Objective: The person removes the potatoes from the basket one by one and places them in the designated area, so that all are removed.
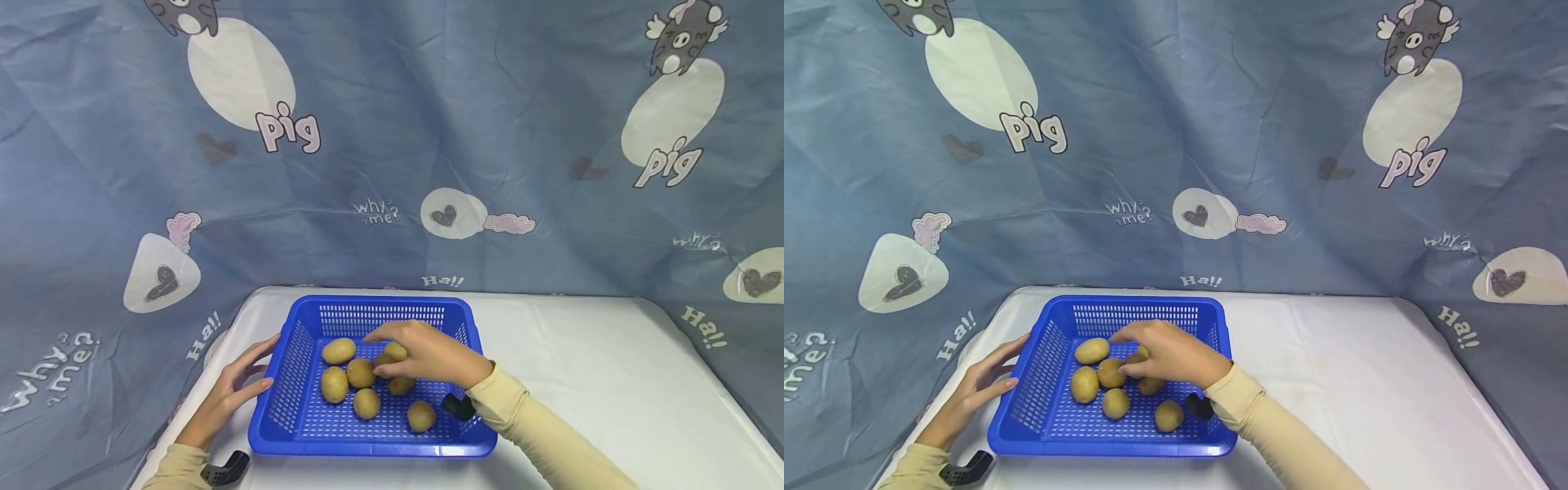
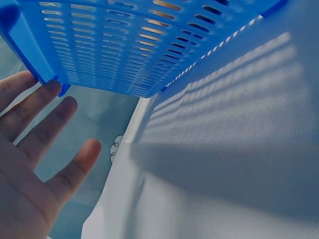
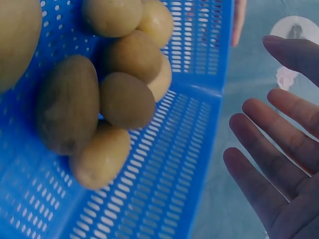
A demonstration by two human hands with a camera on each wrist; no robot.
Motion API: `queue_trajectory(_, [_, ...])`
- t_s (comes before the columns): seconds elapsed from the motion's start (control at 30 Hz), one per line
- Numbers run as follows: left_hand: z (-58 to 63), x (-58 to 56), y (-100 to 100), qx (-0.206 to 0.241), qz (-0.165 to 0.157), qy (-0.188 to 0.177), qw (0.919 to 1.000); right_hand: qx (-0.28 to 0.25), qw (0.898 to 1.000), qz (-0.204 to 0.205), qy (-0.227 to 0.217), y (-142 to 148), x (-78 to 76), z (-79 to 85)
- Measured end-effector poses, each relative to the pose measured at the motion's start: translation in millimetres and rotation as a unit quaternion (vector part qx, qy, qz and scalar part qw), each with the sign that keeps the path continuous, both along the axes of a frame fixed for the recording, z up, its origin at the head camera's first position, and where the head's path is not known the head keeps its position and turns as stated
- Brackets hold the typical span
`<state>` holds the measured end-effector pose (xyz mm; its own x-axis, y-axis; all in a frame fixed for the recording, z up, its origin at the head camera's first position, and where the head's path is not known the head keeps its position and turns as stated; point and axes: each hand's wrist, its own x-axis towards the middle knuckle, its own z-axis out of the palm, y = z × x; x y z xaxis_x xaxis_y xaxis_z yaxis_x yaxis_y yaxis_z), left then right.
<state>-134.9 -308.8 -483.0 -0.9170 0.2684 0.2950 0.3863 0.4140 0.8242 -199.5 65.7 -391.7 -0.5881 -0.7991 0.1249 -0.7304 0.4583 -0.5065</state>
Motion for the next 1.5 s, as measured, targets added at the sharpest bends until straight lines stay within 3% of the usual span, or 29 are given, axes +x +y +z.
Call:
queue_trajectory(0.77, [-1.4,-0.6,0,0.0,-0.002,0.004,1.0,0.05,0.995,0.075,0.033,-61,-8.5,-28.8])
queue_trajectory(1.07, [-2.0,-0.4,-1,0.002,-0.004,0.007,1.0,0.095,0.991,0.074,0.065,-75,-9.3,-40.1])
queue_trajectory(1.5, [-2.0,-0.6,-1,-0.008,0.01,-0.004,0.9999,0.149,0.974,0.068,0.156,-96,-7.1,-55.4])
